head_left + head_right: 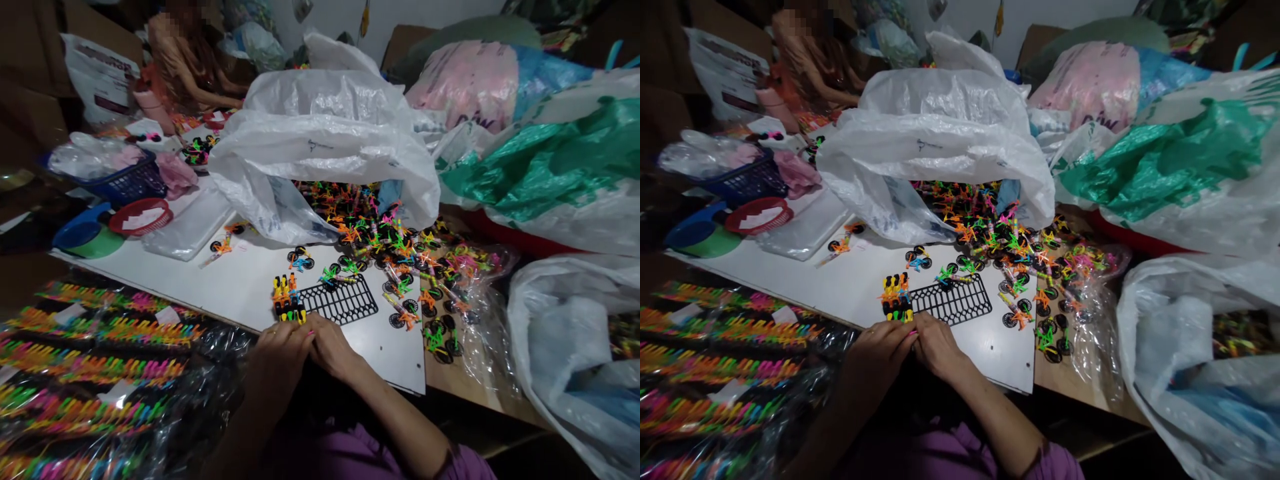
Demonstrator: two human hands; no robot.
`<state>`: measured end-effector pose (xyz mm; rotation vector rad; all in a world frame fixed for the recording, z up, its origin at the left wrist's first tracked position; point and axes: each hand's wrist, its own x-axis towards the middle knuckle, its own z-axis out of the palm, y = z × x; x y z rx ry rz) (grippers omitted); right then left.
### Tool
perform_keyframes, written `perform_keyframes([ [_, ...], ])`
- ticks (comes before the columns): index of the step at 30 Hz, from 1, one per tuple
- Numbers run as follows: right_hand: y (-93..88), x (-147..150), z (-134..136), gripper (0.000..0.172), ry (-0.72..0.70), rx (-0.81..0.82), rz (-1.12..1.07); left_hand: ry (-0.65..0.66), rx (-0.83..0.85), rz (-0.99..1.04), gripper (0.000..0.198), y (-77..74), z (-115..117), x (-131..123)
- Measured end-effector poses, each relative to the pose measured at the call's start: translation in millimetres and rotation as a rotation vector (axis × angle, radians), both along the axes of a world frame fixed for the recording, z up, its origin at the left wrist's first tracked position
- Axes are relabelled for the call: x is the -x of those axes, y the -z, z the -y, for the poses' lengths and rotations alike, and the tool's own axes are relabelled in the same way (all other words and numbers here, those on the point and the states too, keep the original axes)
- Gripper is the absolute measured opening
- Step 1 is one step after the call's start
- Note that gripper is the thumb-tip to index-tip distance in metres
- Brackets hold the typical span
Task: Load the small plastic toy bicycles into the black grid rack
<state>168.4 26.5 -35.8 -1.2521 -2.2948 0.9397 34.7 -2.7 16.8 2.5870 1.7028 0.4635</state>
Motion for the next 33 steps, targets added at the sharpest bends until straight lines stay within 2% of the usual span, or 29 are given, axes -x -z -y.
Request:
perform_keyframes([
  [3,-0.7,5.3,-7.7,0.01,0.004,0.022,0.077,0.028,-0.041,-0.023,0.023,0.9,-3.0,2.6],
  [6,-0.4,8.2,-16.0,0.01,-0.026,0.0,0.086,0.064,-0.154,-0.054,0.025,1.5,-7.3,8.4],
  [10,-16.0,-10.7,-30.6,0.012,-0.107,0.001,0.016,0.106,-0.24,-0.026,0.024,3.4,-10.6,17.2],
  [12,-29.5,-28.4,-42.7,0.019,0.012,-0.053,0.095,0.118,-0.236,-0.015,0.022,5.3,-10.8,20.9],
  [15,-42.6,-51.2,-65.0,0.022,0.235,-0.132,0.411,0.118,-0.228,-0.007,0.021,9.4,-10.3,24.8],
  [17,-42.0,-58.8,-76.9,0.024,0.229,-0.15,0.575,0.131,-0.235,-0.008,0.02,12.0,-8.5,26.2],
  [20,-32.9,-61.6,-82.1,0.022,0.189,-0.164,0.628,0.124,-0.229,-0.026,0.02,11.5,-3.2,26.4],
  [24,-31.0,-59.1,-67.8,0.016,0.294,-0.16,0.482,0.061,-0.225,0.035,0.017,-4.8,-4.7,23.2],
  [27,-43.1,-50.0,-53.0,0.018,0.282,-0.178,0.216,-0.135,-0.207,0.297,0.026,-23.1,-22.4,15.6],
  [30,-55.8,-36.5,-43.0,0.021,0.304,-0.216,-0.002,-0.273,0.094,0.592,0.038,-34.1,-44.0,1.4],
  [33,-60.0,-27.5,-40.2,0.021,0.334,-0.217,-0.108,-0.395,0.34,0.847,0.038,-33.9,-55.2,-12.9],
])
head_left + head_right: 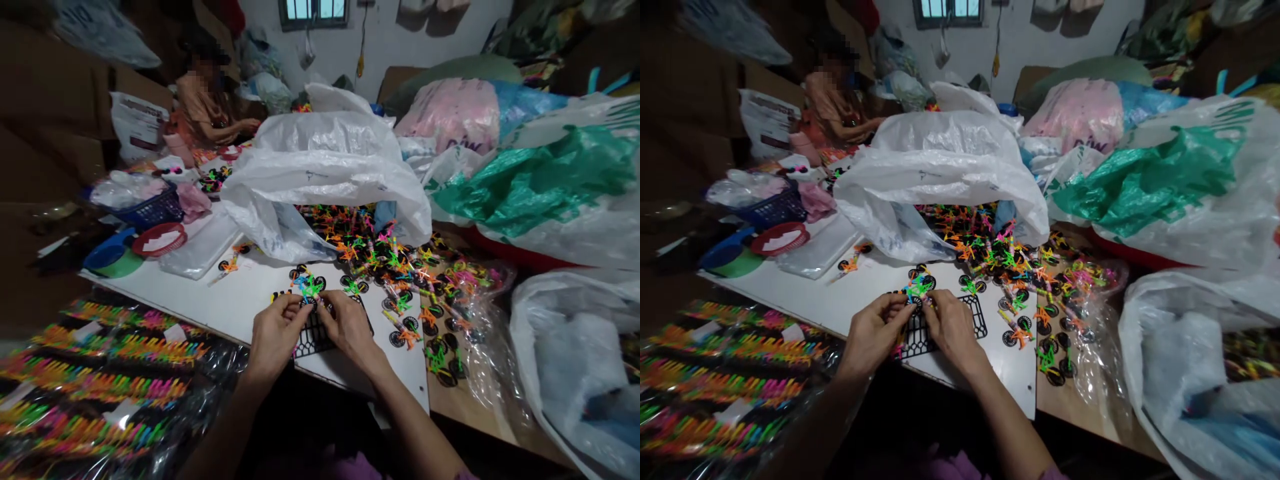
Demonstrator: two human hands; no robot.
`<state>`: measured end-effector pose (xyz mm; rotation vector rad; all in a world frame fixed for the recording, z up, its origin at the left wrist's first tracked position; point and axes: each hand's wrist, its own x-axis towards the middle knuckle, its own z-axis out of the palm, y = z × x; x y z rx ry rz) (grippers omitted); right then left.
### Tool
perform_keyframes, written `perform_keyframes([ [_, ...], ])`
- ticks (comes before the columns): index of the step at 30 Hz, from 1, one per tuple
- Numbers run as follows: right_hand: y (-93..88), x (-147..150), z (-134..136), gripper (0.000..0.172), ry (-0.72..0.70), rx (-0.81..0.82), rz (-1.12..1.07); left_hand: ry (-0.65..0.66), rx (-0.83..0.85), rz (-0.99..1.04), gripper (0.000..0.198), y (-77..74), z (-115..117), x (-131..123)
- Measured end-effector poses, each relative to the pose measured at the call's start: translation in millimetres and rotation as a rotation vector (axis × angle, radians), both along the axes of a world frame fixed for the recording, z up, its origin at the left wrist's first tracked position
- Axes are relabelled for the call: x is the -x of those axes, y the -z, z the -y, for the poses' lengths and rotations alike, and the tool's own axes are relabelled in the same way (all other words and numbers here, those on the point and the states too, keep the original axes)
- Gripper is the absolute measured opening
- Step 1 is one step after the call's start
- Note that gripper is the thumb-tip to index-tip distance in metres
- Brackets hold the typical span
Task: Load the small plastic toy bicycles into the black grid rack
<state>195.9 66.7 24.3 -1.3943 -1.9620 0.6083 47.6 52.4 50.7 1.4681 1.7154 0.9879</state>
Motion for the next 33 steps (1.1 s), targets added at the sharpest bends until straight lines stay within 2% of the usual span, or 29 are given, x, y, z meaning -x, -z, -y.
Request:
perform_keyframes([
  [2,1.8,1.7,-0.4,0.019,-0.002,0.017,-0.034,-0.079,0.017,0.099,0.035,2.5,0.1,-5.6],
  [5,6.4,2.6,-0.3,0.02,0.001,0.037,-0.052,-0.125,-0.025,0.103,0.031,2.7,5.4,-7.6],
  [8,6.9,7.0,2.6,0.02,0.007,0.044,-0.049,-0.144,-0.102,-0.097,0.023,-0.5,10.1,-8.3],
  [12,1.6,14.0,6.7,0.019,0.017,0.062,-0.047,-0.121,-0.315,-0.408,0.016,1.7,15.2,-11.8],
  [15,4.3,14.1,6.6,0.019,0.038,0.086,-0.067,-0.074,-0.399,-0.439,0.02,4.2,19.2,-4.7],
  [18,20.6,11.2,3.5,0.018,0.039,0.149,-0.071,-0.054,-0.348,-0.426,0.027,-0.9,18.2,16.9],
  [20,35.6,10.7,-0.2,0.015,0.008,0.226,-0.065,0.038,-0.323,-0.493,0.028,-5.4,12.0,32.8],
  [22,48.3,13.5,-4.9,0.014,-0.011,0.285,-0.08,0.227,-0.31,-0.584,0.027,-6.0,2.2,43.4],
  [24,55.5,20.0,-10.3,0.016,-0.005,0.285,-0.127,0.427,-0.275,-0.641,0.025,-1.4,-8.5,47.0],
  [26,58.8,28.6,-15.2,0.017,-0.022,0.262,-0.161,0.546,-0.216,-0.662,0.025,6.5,-16.8,46.2],
  [29,63.9,39.8,-18.6,0.016,-0.109,0.219,-0.105,0.539,-0.193,-0.653,0.024,17.7,-20.7,44.4],
  [33,75.2,47.1,-15.5,0.021,-0.184,0.137,0.069,0.496,-0.26,-0.609,0.026,27.0,-15.8,45.0],
])
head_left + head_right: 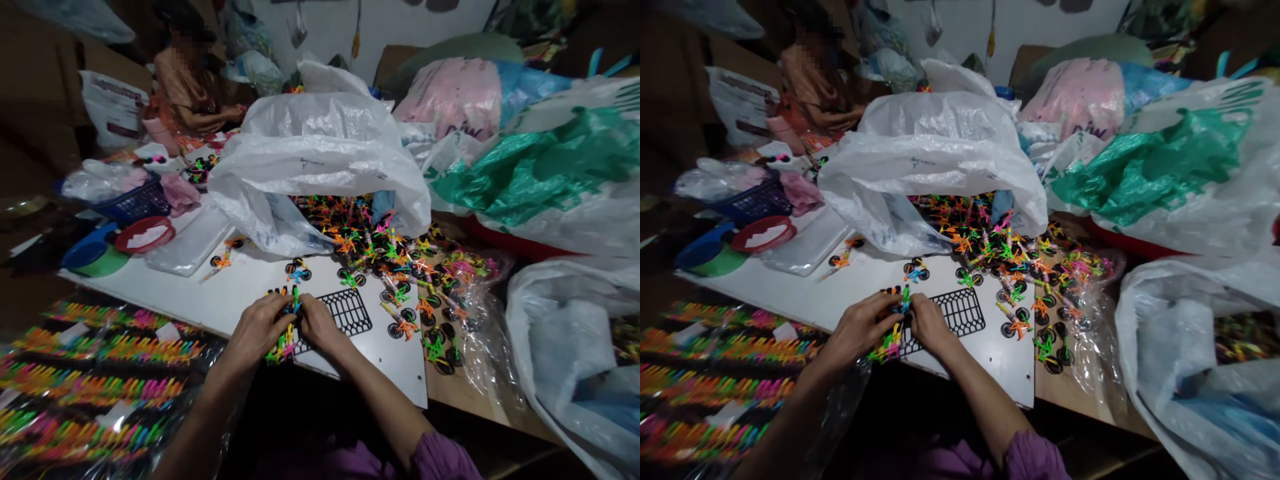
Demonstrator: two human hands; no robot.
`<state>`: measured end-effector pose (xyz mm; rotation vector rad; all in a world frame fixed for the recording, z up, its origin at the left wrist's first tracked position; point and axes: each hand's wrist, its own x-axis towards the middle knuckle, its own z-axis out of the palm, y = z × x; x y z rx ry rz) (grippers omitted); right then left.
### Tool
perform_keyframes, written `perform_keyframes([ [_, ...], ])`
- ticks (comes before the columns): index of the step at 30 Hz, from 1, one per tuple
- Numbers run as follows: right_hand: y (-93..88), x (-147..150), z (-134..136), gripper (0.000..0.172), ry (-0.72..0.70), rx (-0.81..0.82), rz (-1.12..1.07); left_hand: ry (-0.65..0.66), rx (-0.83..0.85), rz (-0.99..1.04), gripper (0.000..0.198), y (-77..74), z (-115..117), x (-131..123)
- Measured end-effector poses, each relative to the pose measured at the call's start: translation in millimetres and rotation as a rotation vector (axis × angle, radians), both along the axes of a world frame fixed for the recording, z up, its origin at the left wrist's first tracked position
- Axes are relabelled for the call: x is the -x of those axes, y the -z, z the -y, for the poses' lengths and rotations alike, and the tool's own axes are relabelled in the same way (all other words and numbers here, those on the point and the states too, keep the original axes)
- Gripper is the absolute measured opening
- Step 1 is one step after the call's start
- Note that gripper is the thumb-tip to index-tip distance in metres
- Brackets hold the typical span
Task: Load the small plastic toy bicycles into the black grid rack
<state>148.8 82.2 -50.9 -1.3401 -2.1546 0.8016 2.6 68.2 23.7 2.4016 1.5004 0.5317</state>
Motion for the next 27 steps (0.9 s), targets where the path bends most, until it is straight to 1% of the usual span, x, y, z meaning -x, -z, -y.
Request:
perform_keyframes([
  [2,2.8,3.3,0.1,0.025,-0.039,-0.02,0.072,-0.015,-0.071,-0.006,0.026,4.1,1.6,-0.6],
  [5,-0.5,4.2,-5.3,0.03,-0.074,-0.024,0.135,-0.059,-0.19,-0.053,0.023,10.3,2.2,-3.0],
  [7,-6.3,-2.2,-9.0,0.026,-0.113,-0.006,0.121,-0.056,-0.244,-0.054,0.023,14.5,3.8,-4.5],
  [9,-12.9,-13.9,-9.2,0.017,-0.174,0.026,0.061,-0.018,-0.289,-0.029,0.023,19.1,7.6,-5.6],
  [11,-18.6,-25.8,-6.1,0.015,-0.228,0.048,0.012,0.015,-0.328,0.004,0.023,23.3,12.4,-7.4],
  [13,-22.3,-32.9,-2.3,0.016,-0.249,0.034,0.027,0.014,-0.343,0.03,0.023,25.8,16.3,-10.1],
  [15,-23.3,-33.6,0.0,0.014,-0.232,0.002,0.1,-0.011,-0.338,0.04,0.023,26.1,18.5,-12.8],
  [18,-19.4,-29.2,-1.0,0.013,-0.206,-0.028,0.18,-0.034,-0.314,0.024,0.023,24.8,19.6,-14.7],
  [23,-7.9,-24.3,-2.7,0.012,-0.197,-0.039,0.166,-0.06,-0.293,-0.001,0.024,23.0,21.4,-15.4],
  [25,-7.3,-21.5,1.3,0.014,-0.178,-0.033,0.185,-0.059,-0.285,-0.006,0.025,21.1,21.7,-16.9],
  [27,-10.4,-20.4,5.9,0.018,-0.158,-0.027,0.208,-0.049,-0.287,-0.02,0.026,19.0,21.7,-18.5],
])
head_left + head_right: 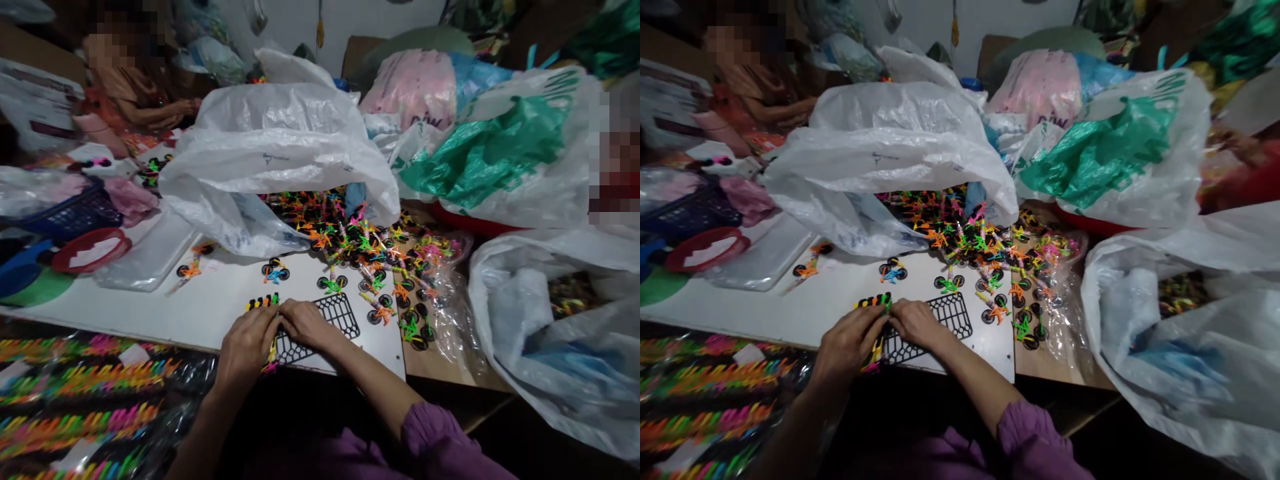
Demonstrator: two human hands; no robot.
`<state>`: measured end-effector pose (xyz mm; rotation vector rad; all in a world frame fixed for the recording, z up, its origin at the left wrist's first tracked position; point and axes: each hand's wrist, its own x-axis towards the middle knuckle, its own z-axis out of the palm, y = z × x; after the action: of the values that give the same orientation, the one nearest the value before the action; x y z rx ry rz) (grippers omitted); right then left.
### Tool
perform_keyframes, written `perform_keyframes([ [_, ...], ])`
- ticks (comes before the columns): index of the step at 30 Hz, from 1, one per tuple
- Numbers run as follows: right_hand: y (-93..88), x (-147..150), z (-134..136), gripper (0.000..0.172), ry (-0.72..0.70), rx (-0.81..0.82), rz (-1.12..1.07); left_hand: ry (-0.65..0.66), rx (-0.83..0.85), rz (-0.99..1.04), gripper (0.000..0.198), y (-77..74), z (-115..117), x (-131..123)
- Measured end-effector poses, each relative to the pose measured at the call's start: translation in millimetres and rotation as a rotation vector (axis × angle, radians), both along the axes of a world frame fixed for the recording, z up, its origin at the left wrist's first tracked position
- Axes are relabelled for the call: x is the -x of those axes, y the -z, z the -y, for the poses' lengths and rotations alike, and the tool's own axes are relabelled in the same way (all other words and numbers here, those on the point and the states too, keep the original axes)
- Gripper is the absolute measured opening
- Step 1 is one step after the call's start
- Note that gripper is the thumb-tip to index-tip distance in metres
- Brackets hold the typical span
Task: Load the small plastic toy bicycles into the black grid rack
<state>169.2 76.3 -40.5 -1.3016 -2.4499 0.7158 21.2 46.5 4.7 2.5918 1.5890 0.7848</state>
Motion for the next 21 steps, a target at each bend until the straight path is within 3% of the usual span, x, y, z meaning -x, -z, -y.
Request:
perform_keyframes([
  [3,-12.1,-14.6,-0.6,0.019,-0.068,0.001,-0.041,0.029,-0.002,-0.028,0.025,-1.3,0.4,0.0],
  [5,-23.8,-39.4,-10.1,0.02,-0.095,-0.018,-0.05,0.048,0.004,-0.035,0.024,-0.6,1.8,2.4],
  [8,-37.5,-86.5,-35.8,0.022,0.054,-0.075,0.166,0.069,0.027,-0.046,0.022,0.7,5.4,7.8],
  [11,-38.9,-119.5,-61.1,0.021,-0.036,-0.118,0.372,0.089,0.047,-0.058,0.024,1.2,9.8,12.7],
  [15,-35.0,-129.1,-72.8,0.017,-0.18,-0.166,0.429,0.109,0.045,-0.047,0.026,1.3,15.6,16.5],
  [21,-43.7,-121.8,-57.6,0.016,0.0,-0.292,0.46,0.045,0.052,-0.065,0.026,-2.3,2.4,16.9],
])
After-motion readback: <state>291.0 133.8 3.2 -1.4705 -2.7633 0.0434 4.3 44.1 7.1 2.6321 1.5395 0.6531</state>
